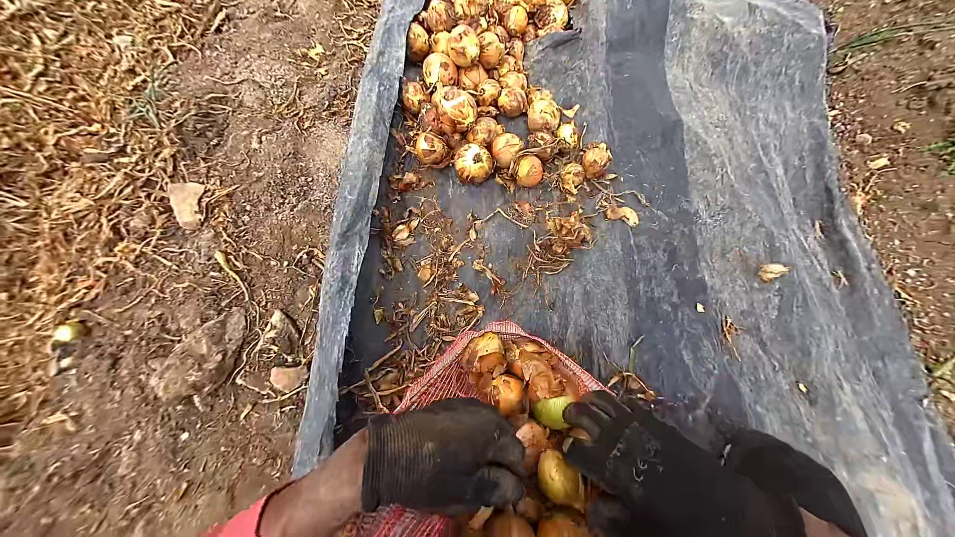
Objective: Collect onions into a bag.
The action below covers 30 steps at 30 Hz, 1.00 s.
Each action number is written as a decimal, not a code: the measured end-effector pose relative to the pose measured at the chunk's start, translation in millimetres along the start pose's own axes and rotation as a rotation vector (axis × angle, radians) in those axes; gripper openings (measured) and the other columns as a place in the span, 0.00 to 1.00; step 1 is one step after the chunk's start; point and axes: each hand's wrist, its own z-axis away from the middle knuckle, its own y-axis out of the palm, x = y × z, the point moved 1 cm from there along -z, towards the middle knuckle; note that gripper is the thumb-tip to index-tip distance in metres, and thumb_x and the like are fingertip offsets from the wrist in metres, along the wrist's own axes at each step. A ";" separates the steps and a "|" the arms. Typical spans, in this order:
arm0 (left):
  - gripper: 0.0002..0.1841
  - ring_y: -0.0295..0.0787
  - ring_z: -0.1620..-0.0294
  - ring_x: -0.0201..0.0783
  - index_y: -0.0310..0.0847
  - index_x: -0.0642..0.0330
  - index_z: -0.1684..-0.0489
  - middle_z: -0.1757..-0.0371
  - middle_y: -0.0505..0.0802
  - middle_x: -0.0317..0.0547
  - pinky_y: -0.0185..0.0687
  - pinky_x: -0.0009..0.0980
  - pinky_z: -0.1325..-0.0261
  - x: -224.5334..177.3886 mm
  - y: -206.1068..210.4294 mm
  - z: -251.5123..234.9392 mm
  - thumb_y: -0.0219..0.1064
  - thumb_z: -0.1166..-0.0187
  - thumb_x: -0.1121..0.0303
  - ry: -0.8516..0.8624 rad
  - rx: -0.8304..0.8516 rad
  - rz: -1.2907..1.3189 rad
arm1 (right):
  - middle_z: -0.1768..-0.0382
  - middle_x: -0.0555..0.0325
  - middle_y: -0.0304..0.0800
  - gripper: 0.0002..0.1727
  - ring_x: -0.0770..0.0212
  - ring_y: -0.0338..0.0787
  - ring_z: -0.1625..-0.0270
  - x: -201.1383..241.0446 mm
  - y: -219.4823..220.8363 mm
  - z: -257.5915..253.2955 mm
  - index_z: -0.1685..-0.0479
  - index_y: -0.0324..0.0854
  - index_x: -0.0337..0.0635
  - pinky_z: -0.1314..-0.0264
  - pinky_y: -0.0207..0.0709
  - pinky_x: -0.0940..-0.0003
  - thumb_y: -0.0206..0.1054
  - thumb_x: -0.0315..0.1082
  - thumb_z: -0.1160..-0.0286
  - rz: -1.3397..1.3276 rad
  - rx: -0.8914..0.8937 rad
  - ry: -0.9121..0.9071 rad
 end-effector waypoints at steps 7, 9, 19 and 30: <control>0.58 0.73 0.17 0.58 0.58 0.47 0.08 0.11 0.69 0.54 0.76 0.61 0.25 -33.5 6.7 41.6 0.80 0.44 0.33 -0.926 -0.407 0.003 | 0.32 0.33 0.83 0.47 0.34 0.90 0.42 -16.9 3.5 40.1 0.07 0.53 0.47 0.43 0.83 0.35 0.70 0.49 0.25 -0.621 0.158 0.653; 0.53 0.83 0.27 0.48 0.63 0.56 0.13 0.20 0.79 0.55 0.84 0.49 0.29 -45.5 21.4 55.9 0.86 0.44 0.51 -0.902 -0.528 0.458 | 0.41 0.30 0.87 0.39 0.34 0.91 0.47 -17.0 14.1 70.5 0.14 0.63 0.39 0.44 0.82 0.34 0.67 0.46 0.24 -0.805 0.127 0.644; 0.15 0.89 0.41 0.52 0.86 0.66 0.39 0.45 0.92 0.59 0.82 0.54 0.35 -125.4 14.3 88.3 0.61 0.18 0.70 -1.161 -0.362 0.262 | 0.52 0.51 0.93 0.17 0.59 0.94 0.51 -12.7 57.8 197.1 0.37 0.83 0.37 0.47 0.90 0.57 0.66 0.30 0.24 -1.681 -0.533 1.020; 0.15 0.91 0.39 0.55 0.85 0.66 0.37 0.40 0.92 0.60 0.82 0.58 0.31 4.2 -23.9 45.7 0.57 0.11 0.70 -1.011 -1.267 0.095 | 0.44 0.52 0.92 0.27 0.61 0.93 0.46 55.1 10.2 234.5 0.27 0.78 0.42 0.42 0.88 0.58 0.69 0.45 0.22 -1.406 -0.266 1.020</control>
